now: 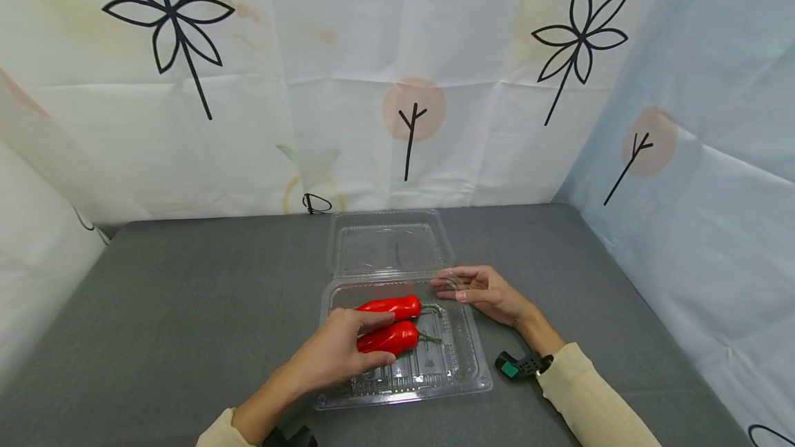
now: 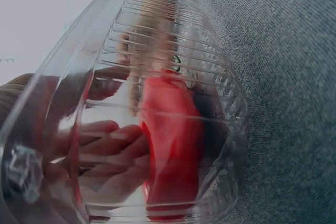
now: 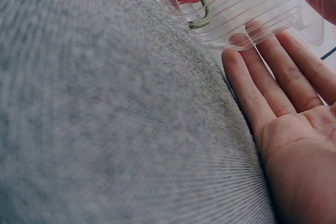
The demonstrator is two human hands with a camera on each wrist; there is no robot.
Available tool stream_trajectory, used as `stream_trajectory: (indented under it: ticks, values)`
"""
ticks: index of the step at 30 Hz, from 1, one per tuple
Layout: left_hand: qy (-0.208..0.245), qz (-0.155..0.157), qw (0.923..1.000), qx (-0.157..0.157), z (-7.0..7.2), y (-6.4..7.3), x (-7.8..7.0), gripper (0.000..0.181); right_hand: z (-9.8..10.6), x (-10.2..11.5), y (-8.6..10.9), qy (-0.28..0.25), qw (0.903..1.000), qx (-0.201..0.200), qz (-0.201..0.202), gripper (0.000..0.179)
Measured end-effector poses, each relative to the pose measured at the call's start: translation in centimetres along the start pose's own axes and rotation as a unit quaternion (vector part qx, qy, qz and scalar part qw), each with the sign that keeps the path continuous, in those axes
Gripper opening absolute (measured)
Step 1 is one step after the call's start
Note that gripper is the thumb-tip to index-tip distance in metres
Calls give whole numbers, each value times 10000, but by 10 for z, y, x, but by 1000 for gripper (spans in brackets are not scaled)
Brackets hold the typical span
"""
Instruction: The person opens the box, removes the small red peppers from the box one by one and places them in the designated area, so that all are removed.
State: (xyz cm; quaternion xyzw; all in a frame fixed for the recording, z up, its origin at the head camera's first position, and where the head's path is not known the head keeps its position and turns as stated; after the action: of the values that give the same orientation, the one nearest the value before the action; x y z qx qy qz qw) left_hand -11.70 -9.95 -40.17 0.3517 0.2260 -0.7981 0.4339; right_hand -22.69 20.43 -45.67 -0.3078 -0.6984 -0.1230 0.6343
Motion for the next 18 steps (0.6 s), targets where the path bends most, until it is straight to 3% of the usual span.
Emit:
stream_trajectory:
  ticks: [6, 11, 18]
  values:
    - [-593, 158, 9980, 169, -3, 0, -5, 58, -1, 1, 0, 2, 10000, 2, 3, 46]
    - [-1219, 62, 9919, 355, -7, -1, -8, 58, -1, 2, 0, 13, 10000, -28, -18, 47]
    - [-1312, -131, 9906, 360, -8, -2, -6, 53, -1, 1, 0, 2, 10000, -12, -14, 47]
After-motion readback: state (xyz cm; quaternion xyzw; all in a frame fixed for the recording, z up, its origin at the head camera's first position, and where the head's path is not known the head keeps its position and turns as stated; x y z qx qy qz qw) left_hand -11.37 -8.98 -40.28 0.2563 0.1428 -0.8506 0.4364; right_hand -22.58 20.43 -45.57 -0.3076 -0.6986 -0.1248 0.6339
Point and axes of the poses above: each hand's wrist, its own y-axis away from the middle knuckle, its own z-axis out of the back of the hand, x = y × z, the point moved 1 cm from there along -y, towards the middle knuckle, and after that the axes turned 1 degree about x, right-handed, at the moved point
